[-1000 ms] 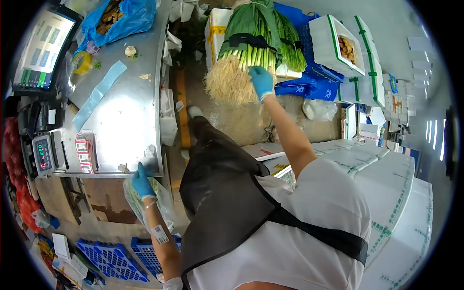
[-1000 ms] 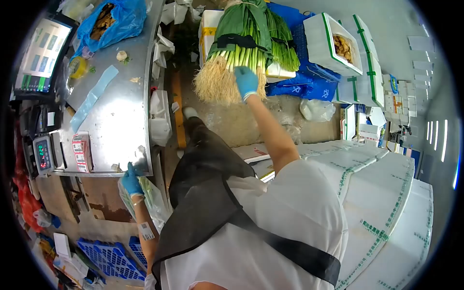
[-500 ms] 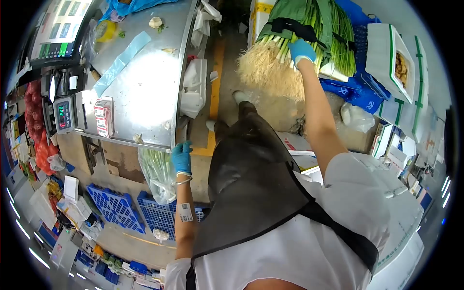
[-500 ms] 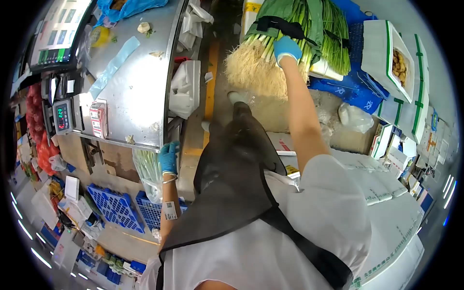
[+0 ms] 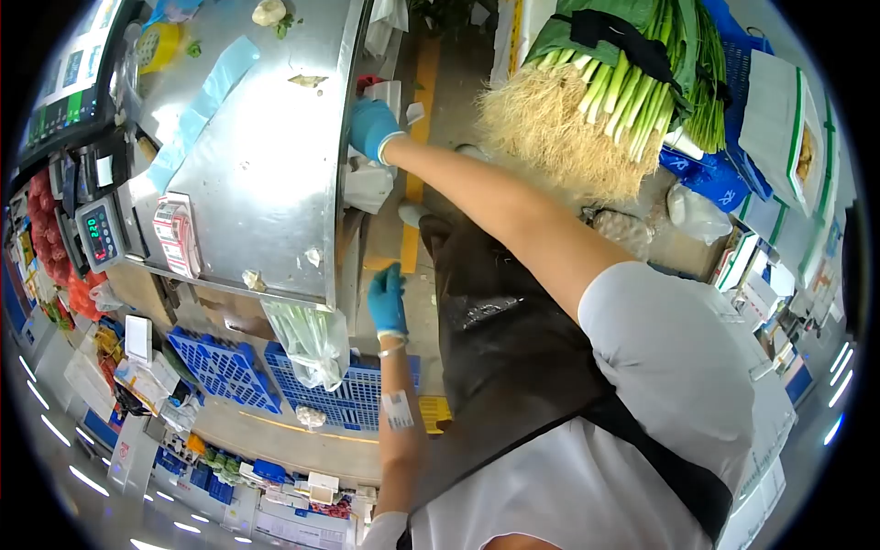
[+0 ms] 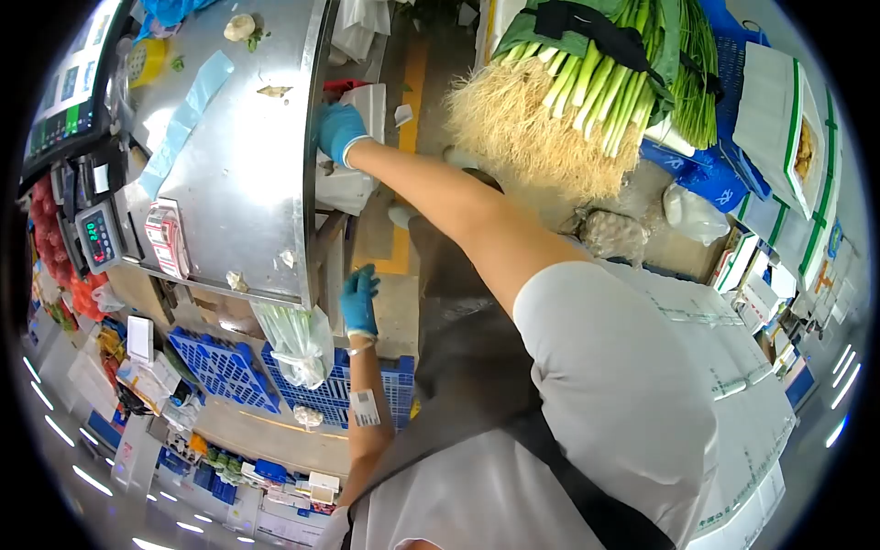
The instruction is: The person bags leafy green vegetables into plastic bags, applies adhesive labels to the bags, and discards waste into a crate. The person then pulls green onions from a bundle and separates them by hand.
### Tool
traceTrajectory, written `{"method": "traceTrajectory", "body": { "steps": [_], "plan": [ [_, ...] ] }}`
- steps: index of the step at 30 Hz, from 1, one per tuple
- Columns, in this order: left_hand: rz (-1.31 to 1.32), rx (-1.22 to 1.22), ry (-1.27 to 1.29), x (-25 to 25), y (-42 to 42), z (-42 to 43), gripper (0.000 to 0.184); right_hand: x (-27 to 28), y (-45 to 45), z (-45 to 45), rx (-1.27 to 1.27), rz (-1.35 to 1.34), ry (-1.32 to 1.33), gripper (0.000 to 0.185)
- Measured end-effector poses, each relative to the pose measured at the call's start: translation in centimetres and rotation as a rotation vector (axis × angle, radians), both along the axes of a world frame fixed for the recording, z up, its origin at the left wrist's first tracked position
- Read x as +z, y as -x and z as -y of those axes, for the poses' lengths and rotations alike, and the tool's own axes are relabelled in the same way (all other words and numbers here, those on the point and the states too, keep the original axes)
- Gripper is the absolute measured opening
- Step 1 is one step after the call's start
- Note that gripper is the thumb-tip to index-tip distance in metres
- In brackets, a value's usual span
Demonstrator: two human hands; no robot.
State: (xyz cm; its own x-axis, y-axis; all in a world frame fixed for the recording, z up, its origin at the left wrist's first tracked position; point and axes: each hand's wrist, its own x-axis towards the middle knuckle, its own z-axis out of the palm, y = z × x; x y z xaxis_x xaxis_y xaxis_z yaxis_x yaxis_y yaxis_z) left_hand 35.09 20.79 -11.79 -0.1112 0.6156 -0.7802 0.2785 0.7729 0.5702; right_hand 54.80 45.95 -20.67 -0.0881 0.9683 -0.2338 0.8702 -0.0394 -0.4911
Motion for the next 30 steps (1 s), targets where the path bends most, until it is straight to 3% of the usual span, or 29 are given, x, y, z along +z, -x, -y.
{"method": "traceTrajectory", "body": {
  "steps": [3, 4, 7, 10, 14, 16, 17, 18, 19, 20, 21, 23, 25, 28, 30],
  "plan": [
    [0.038, 0.098, 0.004, -2.9, -1.1, -3.8, 0.026, 1.0, 0.0, 3.6, -0.358, -0.173, -0.101, 0.018],
    [0.052, 0.134, 0.016, -3.2, -1.5, -4.6, 0.026, 0.6, 0.2, 5.6, -0.326, -0.191, -0.022, 0.021],
    [0.081, 0.058, -0.005, -3.4, -2.1, -5.0, 0.028, -5.4, 2.7, 10.5, -0.296, -0.299, -0.180, 0.025],
    [0.099, 0.030, 0.015, -1.8, -2.6, -4.3, 0.026, -7.4, 3.7, 9.3, -0.105, -0.186, 0.129, 0.021],
    [0.079, -0.022, 0.020, 0.7, -1.4, -3.6, 0.028, -2.8, 2.5, 9.3, 0.182, -0.028, -0.070, 0.015],
    [0.101, 0.007, 0.027, 1.2, -1.4, -3.7, 0.029, 0.3, 0.6, 12.4, 0.442, -0.089, 0.158, 0.012],
    [0.111, 0.043, 0.050, 1.8, -1.7, -3.9, 0.029, 1.0, 0.8, 15.7, 0.378, -0.260, 0.196, 0.009],
    [0.120, 0.081, 0.076, 2.4, -2.0, -4.1, 0.030, -2.5, 1.4, 20.7, 0.510, -0.544, 0.193, 0.008],
    [0.217, 0.102, 0.105, 3.3, -2.8, -4.2, 0.030, 1.6, 0.0, 23.7, 0.657, -0.804, -0.097, 0.012],
    [0.313, 0.125, 0.136, 4.4, -4.0, -4.3, 0.030, 9.2, -1.7, 23.8, 0.627, -0.705, 0.383, 0.018],
    [0.407, 0.143, 0.167, 5.1, -4.7, -4.4, 0.030, 10.6, -1.4, 26.1, 0.500, -0.800, 0.537, 0.024],
    [0.365, 0.001, 0.115, 4.9, -5.1, -3.7, 0.030, 14.2, -1.6, 27.5, 0.502, -0.858, 0.721, 0.033],
    [0.291, -0.096, -0.019, 6.6, -6.2, -3.3, 0.029, 19.4, -3.6, 26.3, 0.474, -0.797, 0.793, 0.031],
    [0.264, -0.204, -0.159, 10.2, -6.6, -4.8, 0.032, 18.1, -7.0, 28.0, -0.227, -1.241, 0.596, 0.040],
    [0.325, -0.245, -0.371, 11.3, -7.5, -4.7, 0.030, 22.6, -9.9, 25.8, -0.377, -0.904, 0.408, 0.044]
  ]
}}
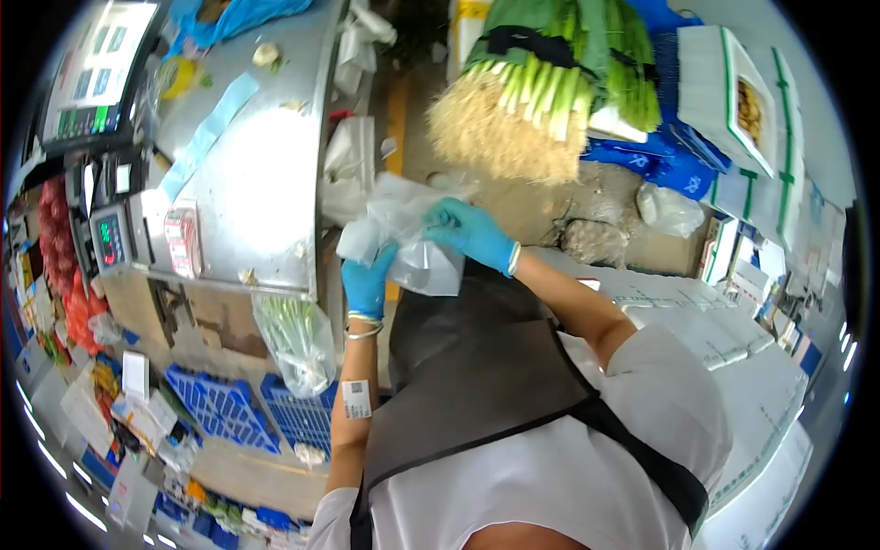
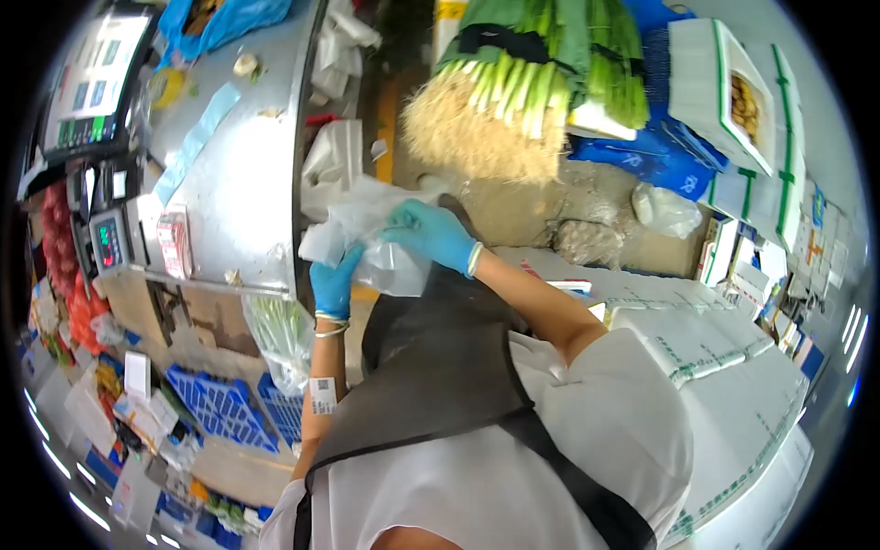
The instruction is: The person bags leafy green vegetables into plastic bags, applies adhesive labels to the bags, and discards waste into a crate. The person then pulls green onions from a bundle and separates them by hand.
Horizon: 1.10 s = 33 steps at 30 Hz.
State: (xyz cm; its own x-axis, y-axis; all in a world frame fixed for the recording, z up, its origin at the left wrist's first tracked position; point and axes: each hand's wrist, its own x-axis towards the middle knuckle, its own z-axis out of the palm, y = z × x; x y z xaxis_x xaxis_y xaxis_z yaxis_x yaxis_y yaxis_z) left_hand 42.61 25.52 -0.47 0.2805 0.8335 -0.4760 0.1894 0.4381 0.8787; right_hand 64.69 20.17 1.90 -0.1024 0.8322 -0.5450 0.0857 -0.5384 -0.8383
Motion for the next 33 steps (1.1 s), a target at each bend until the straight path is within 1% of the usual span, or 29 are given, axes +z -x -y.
{"method": "traceTrajectory", "body": {
  "steps": [1, 2, 3, 4, 5, 6, 7, 8, 9, 10, 11, 12, 13, 14, 15, 16, 17, 18, 20, 21, 22, 23, 24, 25, 26, 27, 29, 30, 33],
  "plan": [
    [-0.025, -0.079, -0.066, 0.1, -1.0, 0.4, 0.026, 1.8, -0.5, -0.8, -0.060, 0.188, -0.026, 0.048],
    [-0.054, -0.155, -0.136, 0.3, -1.8, 0.6, 0.022, -0.4, 0.3, -0.2, -0.072, 0.195, -0.156, 0.050],
    [-0.088, -0.228, -0.208, 0.6, -2.3, 0.8, 0.019, -2.0, 0.5, 0.1, -0.019, 0.236, -0.345, 0.039],
    [-0.197, -0.432, -0.214, 1.8, -2.7, 0.6, 0.014, -4.0, 0.7, 0.3, -0.093, 0.112, -0.302, 0.032],
    [-0.075, -0.303, -0.090, 1.5, -2.4, 0.5, 0.013, -4.2, 0.3, -0.2, -0.162, -0.014, -0.261, 0.027],
    [0.043, -0.175, 0.040, 0.6, -1.5, 0.2, 0.013, -4.3, -1.1, -0.4, -0.127, 0.193, -0.340, 0.027],
    [0.158, -0.049, 0.177, 0.0, -0.7, -0.4, 0.012, -3.1, -2.9, -0.9, -0.092, 0.399, -0.410, 0.028],
    [0.020, -0.066, 0.145, 2.4, -0.7, -2.0, 0.010, -2.2, -5.1, -1.0, -0.512, -0.204, 0.017, 0.029],
    [-0.397, -0.408, -0.533, 1.7, 0.9, -2.9, 0.012, -2.6, -6.2, -0.8, -0.916, -0.830, -0.039, 0.029],
    [-0.170, -0.126, -0.058, 0.3, 2.7, -3.3, 0.022, -1.3, -6.7, -0.9, -0.910, -0.663, -0.043, 0.027],
    [0.062, 0.150, 0.412, 0.4, 3.0, -3.7, 0.034, -0.1, -7.3, -1.2, -0.903, -0.496, -0.050, 0.026],
    [-0.134, 0.009, 0.035, 0.2, 2.8, -3.5, 0.043, 0.1, -7.3, -1.3, -0.811, -0.361, -0.049, 0.023],
    [-0.324, -0.128, -0.343, 1.8, 1.5, -2.8, 0.053, 0.2, -6.8, -1.3, -0.720, -0.226, -0.042, 0.021],
    [-0.381, -0.222, -0.542, 3.7, -0.3, -2.5, 0.060, 0.2, -6.1, -1.4, -0.629, -0.091, -0.032, 0.019],
    [-0.443, -0.294, -0.750, 5.6, -2.0, -2.3, 0.067, 0.0, -5.0, -1.5, -0.539, -0.075, -0.076, 0.019],
    [-0.380, -0.327, -0.770, 7.9, -4.4, -2.3, 0.072, 0.0, -3.7, -1.7, -0.447, -0.059, -0.116, 0.019],
    [-0.318, -0.357, -0.789, 9.1, -5.6, -2.4, 0.077, 0.2, -3.2, -1.7, -0.351, -0.043, -0.156, 0.020],
    [-0.420, -0.477, -0.446, 6.3, -4.3, -2.5, 0.070, 0.5, -3.6, -1.8, -0.194, -0.014, -0.199, 0.023],
    [-0.446, -0.531, -0.400, 3.9, -2.7, -2.9, 0.065, 4.6, -4.9, -3.4, 0.123, 0.046, -0.285, 0.030],
    [-0.459, -0.557, -0.377, 3.6, -2.2, -3.0, 0.063, 8.0, -7.2, -4.0, 0.070, 0.039, -0.107, 0.047],
    [-0.581, -0.582, -0.564, 4.5, -1.7, -2.5, 0.064, 8.4, -9.7, -4.9, -0.091, 0.002, -0.065, 0.062],
    [-0.592, -0.541, -0.612, 5.2, -1.6, -2.2, 0.067, 2.5, -13.3, -6.4, -0.209, 0.269, -0.073, 0.062],
    [-0.603, -0.497, -0.658, 5.9, -1.5, -2.0, 0.069, -0.8, -16.1, -7.3, -0.412, 0.763, -0.101, 0.053],
    [-0.614, -0.453, -0.704, 6.8, -1.7, -1.8, 0.071, -2.1, -18.2, -8.1, -0.548, 0.890, -0.115, 0.046],
    [-0.694, -0.507, -0.611, 8.6, -2.6, -1.3, 0.075, -3.5, -19.5, -9.0, -0.442, 1.015, -0.007, 0.042],
    [-0.646, -0.586, -0.618, 8.6, -2.6, -0.8, 0.073, -4.8, -20.4, -9.8, -0.332, 1.134, 0.103, 0.039],
    [-0.547, -0.748, -0.629, 8.5, -1.5, 0.8, 0.071, -7.1, -20.6, -11.1, -0.323, 1.155, 0.161, 0.034],
    [-0.324, -0.749, -0.656, 8.3, -1.1, 1.6, 0.060, -7.9, -20.8, -11.5, -0.318, 1.164, 0.191, 0.032],
    [0.243, -0.924, -0.279, 5.4, 1.6, 2.6, 0.044, -8.5, -22.0, -11.9, -0.357, 1.069, 0.225, 0.028]
  ]
}}
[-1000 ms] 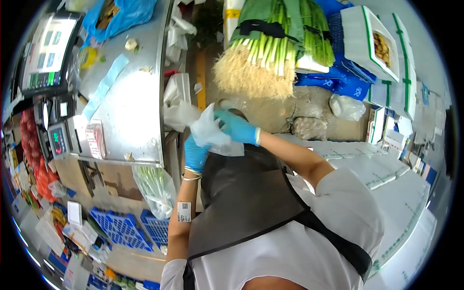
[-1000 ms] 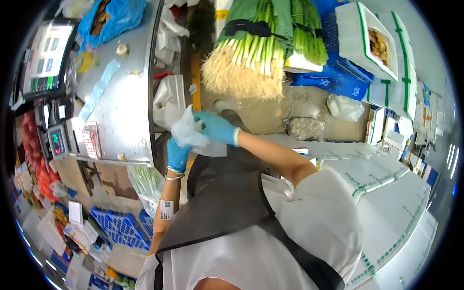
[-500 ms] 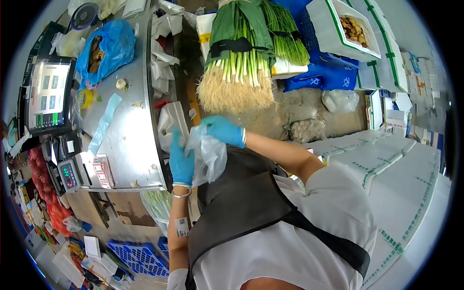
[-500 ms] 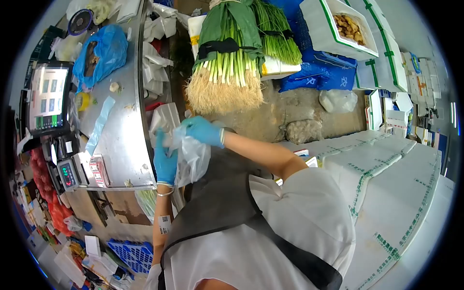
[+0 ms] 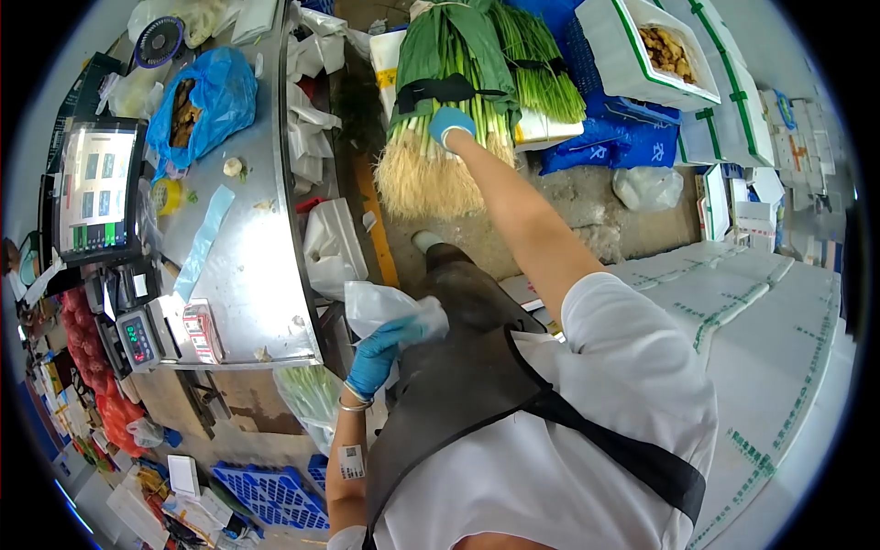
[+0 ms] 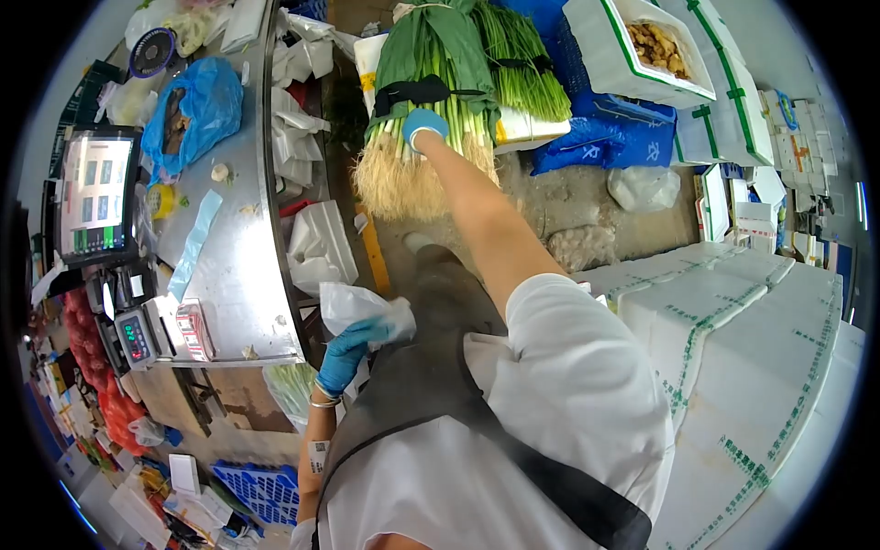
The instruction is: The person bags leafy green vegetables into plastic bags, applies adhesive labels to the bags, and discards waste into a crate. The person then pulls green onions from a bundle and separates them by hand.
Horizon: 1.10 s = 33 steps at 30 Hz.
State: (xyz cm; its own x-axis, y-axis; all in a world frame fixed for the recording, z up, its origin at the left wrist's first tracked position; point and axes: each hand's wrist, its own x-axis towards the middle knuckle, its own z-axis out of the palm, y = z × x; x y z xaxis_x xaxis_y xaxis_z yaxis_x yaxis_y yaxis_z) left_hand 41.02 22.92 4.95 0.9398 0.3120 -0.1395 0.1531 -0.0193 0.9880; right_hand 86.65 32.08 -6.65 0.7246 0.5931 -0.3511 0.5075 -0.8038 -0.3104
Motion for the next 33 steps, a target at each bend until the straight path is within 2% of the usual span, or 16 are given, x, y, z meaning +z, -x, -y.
{"method": "traceTrajectory", "body": {
  "steps": [3, 7, 8, 10, 12, 17, 18, 19, 20, 21, 23, 24, 26, 28, 31, 33],
  "plan": [
    [-0.207, 0.182, 0.388, -3.1, 3.1, -1.0, 0.031, 2.1, 0.8, 2.0, -0.037, -0.237, -0.023, 0.033],
    [-0.342, 0.345, 0.469, -1.6, -0.3, -3.4, 0.025, 4.3, 7.7, 10.1, 0.217, -0.427, -0.020, 0.040],
    [-0.321, 0.332, 0.463, -2.4, -1.5, -3.8, 0.026, 3.6, 10.3, 12.3, 0.290, -0.380, -0.068, 0.039],
    [-0.316, 0.268, 0.408, -4.2, -4.0, -4.7, 0.031, 7.9, 16.6, 14.7, -0.052, -0.819, -0.091, 0.036],
    [-0.286, 0.183, 0.346, -5.8, -7.1, -5.5, 0.038, 6.1, 22.8, 17.5, 0.093, -0.876, -0.256, 0.036],
    [-0.593, -0.045, 0.129, -4.7, -11.9, -6.9, 0.031, 12.5, 25.4, 16.2, 0.352, -1.252, 0.036, 0.034],
    [-0.486, 0.028, 0.191, -4.4, -11.3, -7.0, 0.029, 11.4, 24.4, 16.3, 0.738, -0.873, -0.206, 0.035],
    [-0.379, 0.102, 0.251, -3.8, -9.9, -7.2, 0.027, 11.0, 22.9, 15.7, 0.928, -0.450, -0.423, 0.041],
    [-0.270, 0.178, 0.308, -3.1, -8.3, -7.4, 0.025, 16.3, 20.8, 13.6, 0.772, -0.534, -0.323, 0.050],
    [-0.314, 0.178, 0.274, -2.2, -6.8, -7.7, 0.021, 17.2, 19.5, 12.5, 0.871, -0.340, -0.216, 0.067],
    [-0.394, 0.123, 0.191, 1.2, -3.8, -7.8, 0.020, 17.9, 16.9, 10.2, 1.079, 0.041, -0.496, 0.085],
    [-0.437, 0.101, 0.152, 3.1, -2.2, -7.6, 0.020, 17.5, 15.6, 8.6, 1.172, -0.029, -0.571, 0.096],
    [-0.437, 0.113, 0.171, 6.7, 1.2, -6.9, 0.020, 15.4, 13.8, 6.0, 1.369, 0.075, -0.573, 0.092],
    [-0.469, 0.141, 0.158, 9.7, 4.6, -6.3, 0.019, 12.9, 11.6, 3.8, 1.298, -0.213, -0.252, 0.075],
    [-0.510, 0.232, 0.102, 12.5, 9.9, -4.4, 0.015, 8.7, 7.7, 2.0, 1.353, -0.280, -0.188, 0.017],
    [-0.454, 0.335, 0.142, 12.9, 11.7, -2.5, 0.015, 15.9, 9.6, 1.1, 1.087, -0.926, 0.297, 0.022]
  ]
}}
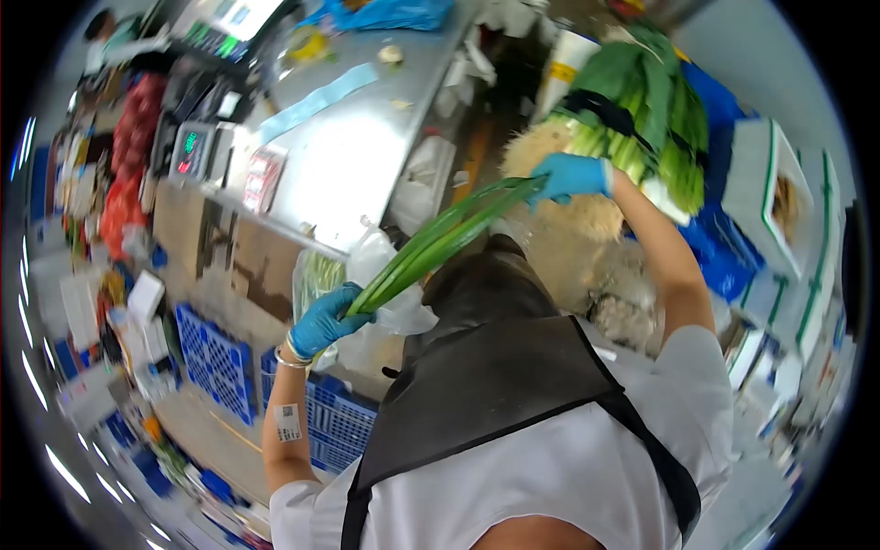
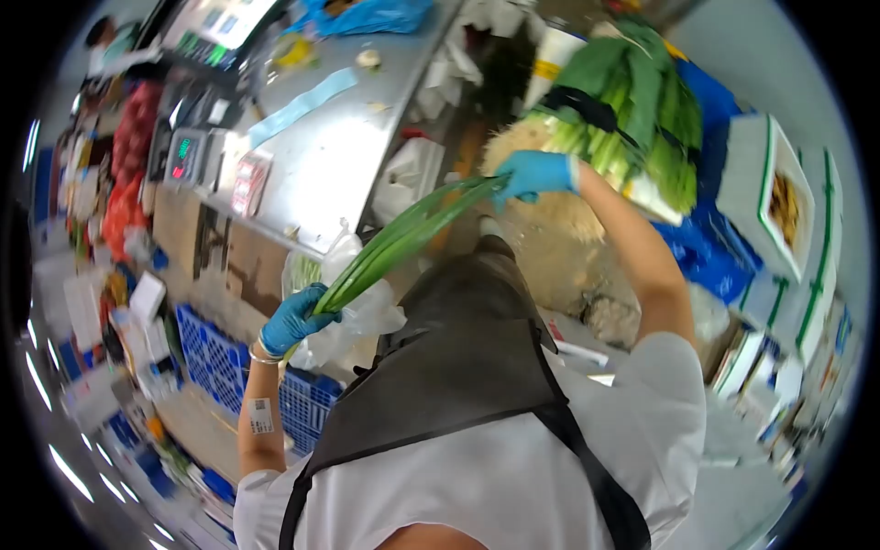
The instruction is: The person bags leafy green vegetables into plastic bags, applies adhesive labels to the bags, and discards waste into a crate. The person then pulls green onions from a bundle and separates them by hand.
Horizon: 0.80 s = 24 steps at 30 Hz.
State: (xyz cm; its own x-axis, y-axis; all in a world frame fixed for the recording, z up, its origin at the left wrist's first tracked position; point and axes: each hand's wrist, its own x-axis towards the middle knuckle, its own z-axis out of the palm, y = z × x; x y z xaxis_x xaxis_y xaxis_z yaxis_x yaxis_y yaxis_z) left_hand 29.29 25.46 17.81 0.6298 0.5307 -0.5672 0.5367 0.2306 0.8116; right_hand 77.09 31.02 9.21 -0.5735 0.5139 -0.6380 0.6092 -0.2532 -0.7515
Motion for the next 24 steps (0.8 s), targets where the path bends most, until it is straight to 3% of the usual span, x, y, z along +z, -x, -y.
{"method": "traceTrajectory", "body": {
  "steps": [4, 6, 7, 8, 10, 14, 16, 18, 19, 21, 22, 24],
  "plan": [
    [0.099, 0.241, -0.091, -0.8, -1.7, 3.1, 0.016, 1.8, 2.0, -1.5, -0.468, -1.011, 0.389, 0.039],
    [0.112, 0.306, -0.216, -1.5, -4.1, 3.9, 0.019, 1.0, 6.9, -1.6, -0.664, -1.382, 0.336, 0.051],
    [0.118, 0.372, -0.256, -2.4, -5.2, 4.2, 0.019, 0.2, 8.7, -1.1, -0.899, -1.275, 0.300, 0.044],
    [0.123, 0.435, -0.294, -3.5, -6.2, 4.6, 0.019, 1.8, 11.4, -0.8, -0.967, -1.381, 0.338, 0.046],
    [0.095, 0.500, -0.446, -5.9, -8.0, 5.0, 0.021, 0.8, 14.7, -1.2, -0.857, -1.140, 0.178, 0.046],
    [-0.134, 0.447, -0.742, -7.9, -10.2, 4.8, 0.029, 5.0, 18.6, -1.4, -0.764, -1.053, 0.252, 0.038],
    [-0.273, 0.542, -0.888, -6.8, -10.5, 5.0, 0.029, 5.0, 18.7, -2.5, -0.633, -0.935, 0.201, 0.032],
    [-0.510, 0.679, -0.974, -6.9, -10.0, 6.1, 0.034, 7.7, 18.2, -3.4, -0.715, -0.823, -0.020, 0.025],
    [-0.532, 0.859, -0.999, -8.9, -8.7, 7.2, 0.037, 9.0, 17.7, -3.9, -0.744, -0.763, -0.127, 0.022],
    [-0.772, 0.900, -0.653, -7.8, -7.3, 8.6, 0.046, 9.8, 16.4, -5.1, -0.742, -0.845, -0.384, 0.010],
    [-0.475, 0.969, -0.352, -8.3, -7.6, 8.8, 0.050, 10.5, 16.3, -5.2, -0.707, -0.950, -0.466, 0.002],
    [0.150, 1.033, 0.218, -9.4, -8.3, 8.8, 0.063, 10.3, 16.7, -5.3, -0.442, -1.191, -0.649, 0.011]
  ]
}}
